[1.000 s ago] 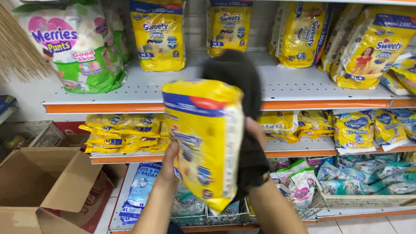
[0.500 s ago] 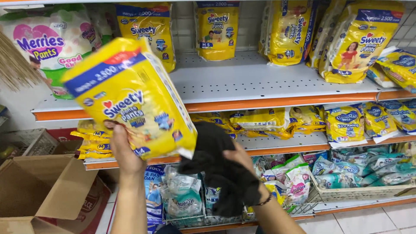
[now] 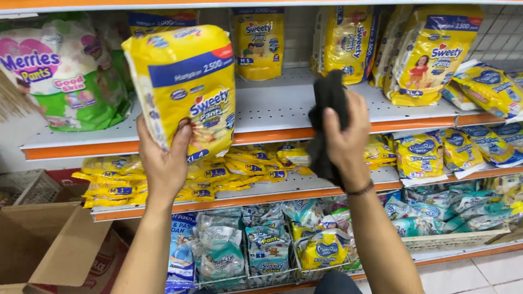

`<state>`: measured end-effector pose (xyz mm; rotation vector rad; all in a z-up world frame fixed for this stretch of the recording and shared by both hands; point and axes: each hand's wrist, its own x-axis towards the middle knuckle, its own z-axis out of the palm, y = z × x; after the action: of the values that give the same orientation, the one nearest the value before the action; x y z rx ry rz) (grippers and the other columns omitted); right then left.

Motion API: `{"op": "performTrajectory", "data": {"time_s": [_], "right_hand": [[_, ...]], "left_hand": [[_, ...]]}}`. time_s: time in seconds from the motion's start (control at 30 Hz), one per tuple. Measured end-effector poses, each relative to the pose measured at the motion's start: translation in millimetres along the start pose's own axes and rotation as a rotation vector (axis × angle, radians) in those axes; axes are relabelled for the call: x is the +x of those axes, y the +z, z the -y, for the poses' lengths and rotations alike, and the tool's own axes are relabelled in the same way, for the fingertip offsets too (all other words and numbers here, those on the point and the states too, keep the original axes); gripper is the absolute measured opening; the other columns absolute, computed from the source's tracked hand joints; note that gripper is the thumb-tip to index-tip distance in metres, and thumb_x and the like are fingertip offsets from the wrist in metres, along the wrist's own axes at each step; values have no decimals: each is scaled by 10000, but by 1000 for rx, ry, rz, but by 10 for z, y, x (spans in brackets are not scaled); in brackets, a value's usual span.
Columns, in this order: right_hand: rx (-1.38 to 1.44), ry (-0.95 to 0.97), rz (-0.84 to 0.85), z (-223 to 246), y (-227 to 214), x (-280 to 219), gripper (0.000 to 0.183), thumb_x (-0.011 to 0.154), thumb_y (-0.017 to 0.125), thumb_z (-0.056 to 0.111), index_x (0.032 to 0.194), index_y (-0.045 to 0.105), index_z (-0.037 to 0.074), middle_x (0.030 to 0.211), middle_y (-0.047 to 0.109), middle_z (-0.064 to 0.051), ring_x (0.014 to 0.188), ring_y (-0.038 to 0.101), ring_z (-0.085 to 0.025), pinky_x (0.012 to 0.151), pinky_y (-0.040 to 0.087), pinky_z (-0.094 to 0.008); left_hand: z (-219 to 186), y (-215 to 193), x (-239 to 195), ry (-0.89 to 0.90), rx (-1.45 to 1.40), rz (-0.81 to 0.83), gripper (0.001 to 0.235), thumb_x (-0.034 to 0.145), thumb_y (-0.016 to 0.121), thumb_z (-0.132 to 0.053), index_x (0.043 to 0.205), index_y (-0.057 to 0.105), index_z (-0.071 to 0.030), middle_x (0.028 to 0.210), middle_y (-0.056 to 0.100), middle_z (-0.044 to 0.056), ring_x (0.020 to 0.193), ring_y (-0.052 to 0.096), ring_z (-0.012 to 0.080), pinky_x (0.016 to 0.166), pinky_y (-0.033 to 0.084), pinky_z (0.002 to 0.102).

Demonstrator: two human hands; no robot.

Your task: Wiping down diaper packages and organizing them on the grocery store shelves.

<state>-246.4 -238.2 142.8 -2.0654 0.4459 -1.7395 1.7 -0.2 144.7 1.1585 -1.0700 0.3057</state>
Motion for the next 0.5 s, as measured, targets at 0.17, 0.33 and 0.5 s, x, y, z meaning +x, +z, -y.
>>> {"op": "performTrajectory", "data": {"time_s": [0.17,0.33,0.5], "right_hand": [[-231,-358,81,291,588,322,447,952,719,178,1364,603,48,1326,580,-222,1252,545,-401,1103,434,-467],[-232,-334,475,183,1181,471,487,975,706,342,1386,607,99,1386,609,-162,1324,550,-388,1147,420,-460],[-341,-88,1052,174,1188,968,631,881,655,618,1317,659,162,1333,647,-141,1229,599,-341,1030,458,-438]], "left_hand": [[81,228,171,2,-52,-2,393,1045,701,-136,1331,464,-8,1162,692,59,1043,680,124,933,558,278],[564,119,227,-25,-191,-66,314,1089,657,-146,1332,513,-10,1210,647,34,1084,621,108,998,518,272],[917,-6,223,31,-301,-180,317,1150,569,-226,1366,525,1,1242,593,10,1132,551,91,1085,446,271]]}}
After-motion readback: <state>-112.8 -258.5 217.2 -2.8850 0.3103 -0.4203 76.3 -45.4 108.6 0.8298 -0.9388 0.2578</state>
